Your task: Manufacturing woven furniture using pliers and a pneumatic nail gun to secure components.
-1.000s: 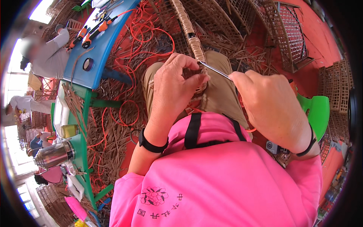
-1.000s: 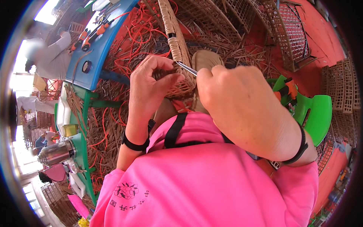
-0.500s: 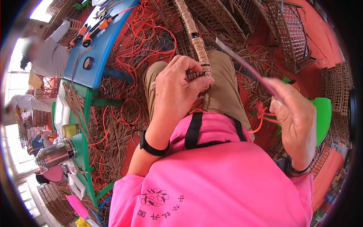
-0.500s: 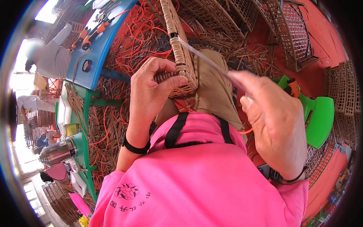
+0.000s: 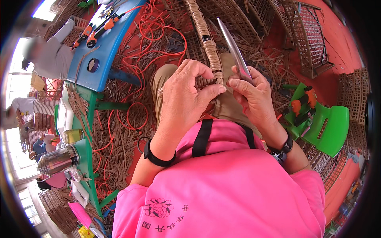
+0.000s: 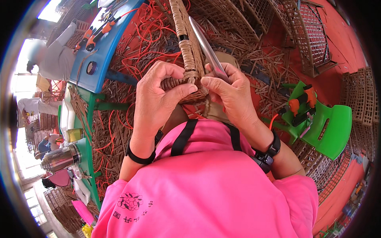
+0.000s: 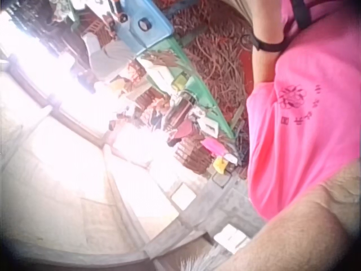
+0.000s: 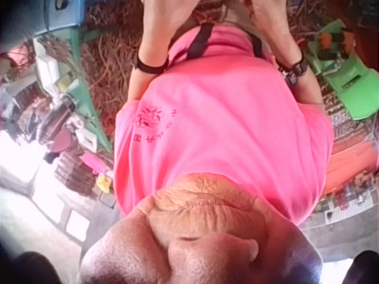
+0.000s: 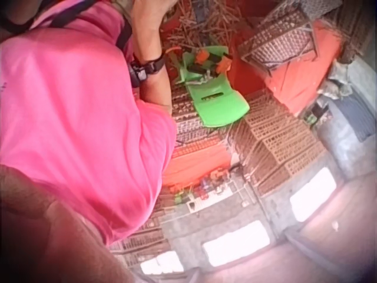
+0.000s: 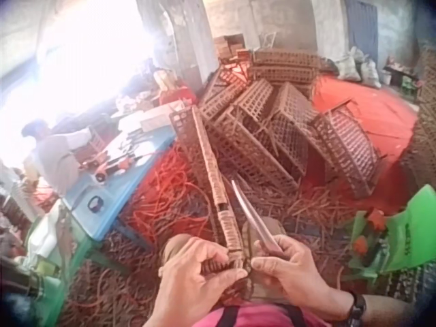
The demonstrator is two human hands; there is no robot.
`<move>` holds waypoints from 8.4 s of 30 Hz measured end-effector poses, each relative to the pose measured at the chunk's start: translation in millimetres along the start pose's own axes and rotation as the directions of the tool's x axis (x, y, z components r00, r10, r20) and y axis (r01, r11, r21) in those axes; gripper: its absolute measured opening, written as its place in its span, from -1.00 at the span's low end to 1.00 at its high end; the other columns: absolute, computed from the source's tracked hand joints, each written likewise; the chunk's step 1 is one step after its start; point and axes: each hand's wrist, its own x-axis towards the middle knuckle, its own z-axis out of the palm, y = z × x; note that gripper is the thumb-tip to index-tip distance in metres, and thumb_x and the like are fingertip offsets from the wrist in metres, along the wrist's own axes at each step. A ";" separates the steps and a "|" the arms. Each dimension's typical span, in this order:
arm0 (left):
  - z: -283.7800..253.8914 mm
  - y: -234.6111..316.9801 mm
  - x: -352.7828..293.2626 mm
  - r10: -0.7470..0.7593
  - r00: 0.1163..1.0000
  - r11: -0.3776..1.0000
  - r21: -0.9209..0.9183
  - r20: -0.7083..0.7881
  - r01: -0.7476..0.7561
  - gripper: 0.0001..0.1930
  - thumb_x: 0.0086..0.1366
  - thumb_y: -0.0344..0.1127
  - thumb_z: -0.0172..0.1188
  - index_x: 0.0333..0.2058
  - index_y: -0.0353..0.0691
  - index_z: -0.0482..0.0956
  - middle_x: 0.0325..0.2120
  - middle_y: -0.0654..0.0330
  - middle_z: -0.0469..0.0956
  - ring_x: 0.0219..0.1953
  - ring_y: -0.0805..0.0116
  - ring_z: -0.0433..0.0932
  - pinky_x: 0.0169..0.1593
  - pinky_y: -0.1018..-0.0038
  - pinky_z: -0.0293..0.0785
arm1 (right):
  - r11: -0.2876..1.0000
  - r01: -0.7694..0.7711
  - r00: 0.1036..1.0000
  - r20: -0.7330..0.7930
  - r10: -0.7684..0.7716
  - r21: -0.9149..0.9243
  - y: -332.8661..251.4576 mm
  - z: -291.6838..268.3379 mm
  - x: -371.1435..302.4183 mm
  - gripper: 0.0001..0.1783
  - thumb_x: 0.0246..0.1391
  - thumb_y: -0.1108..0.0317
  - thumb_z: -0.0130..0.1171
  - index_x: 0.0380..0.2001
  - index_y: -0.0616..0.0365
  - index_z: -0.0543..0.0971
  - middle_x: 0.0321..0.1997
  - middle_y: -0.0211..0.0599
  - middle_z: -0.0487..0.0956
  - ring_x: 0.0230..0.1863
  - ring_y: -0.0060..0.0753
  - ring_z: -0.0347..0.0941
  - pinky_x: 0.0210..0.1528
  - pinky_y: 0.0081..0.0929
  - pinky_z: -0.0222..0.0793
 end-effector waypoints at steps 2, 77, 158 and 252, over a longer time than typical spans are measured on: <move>-2.0 -1.0 0.9 0.050 0.998 0.998 -0.035 0.030 -0.048 -0.68 -0.04 -0.42 0.51 -0.34 -0.31 0.55 -0.35 0.23 0.60 -0.28 0.43 0.56 -0.15 0.48 0.48 | 0.997 -0.060 0.998 -0.008 0.060 0.041 -7.4 6.7 0.7 -0.58 0.04 0.45 0.41 -0.05 0.27 0.50 -0.33 -0.48 0.58 -0.49 -0.78 0.39 -0.46 -0.74 0.34; 13.6 -5.3 2.9 0.188 0.978 0.978 0.103 -0.091 -0.179 -0.75 0.04 -0.34 0.48 -0.34 -0.19 0.58 -0.42 0.21 0.60 -0.30 0.18 0.60 -0.20 0.33 0.50 | 0.985 -0.019 0.992 -0.127 -0.003 -0.172 -7.2 -0.2 -6.8 -0.69 0.19 0.26 0.32 -0.11 0.22 0.55 -0.40 -0.50 0.55 -0.57 -0.84 0.29 -0.56 -0.81 0.17; -4.8 -19.4 27.1 0.149 0.967 0.986 -0.099 0.208 -0.131 -0.71 -0.01 -0.45 0.45 -0.27 -0.37 0.61 -0.39 0.15 0.54 -0.32 0.29 0.58 -0.17 0.44 0.49 | -0.430 0.452 0.873 0.486 0.035 -0.782 -138.6 36.9 -45.2 -0.88 0.06 0.51 0.18 -0.29 0.23 0.57 -0.53 -0.13 0.54 -0.45 0.01 0.52 -0.42 -0.16 0.38; 22.5 -32.4 1.0 0.469 0.874 0.628 0.649 0.123 -0.429 -0.34 -0.18 -0.20 0.48 -0.05 -0.21 0.44 -0.25 0.14 0.49 -0.20 0.16 0.50 -0.07 0.22 0.34 | 0.282 0.365 0.913 0.280 -0.298 -0.888 -66.1 -10.1 -63.8 -0.72 0.19 0.52 0.10 -0.03 0.26 0.56 -0.30 -0.03 0.57 -0.32 0.02 0.53 -0.23 -0.27 0.44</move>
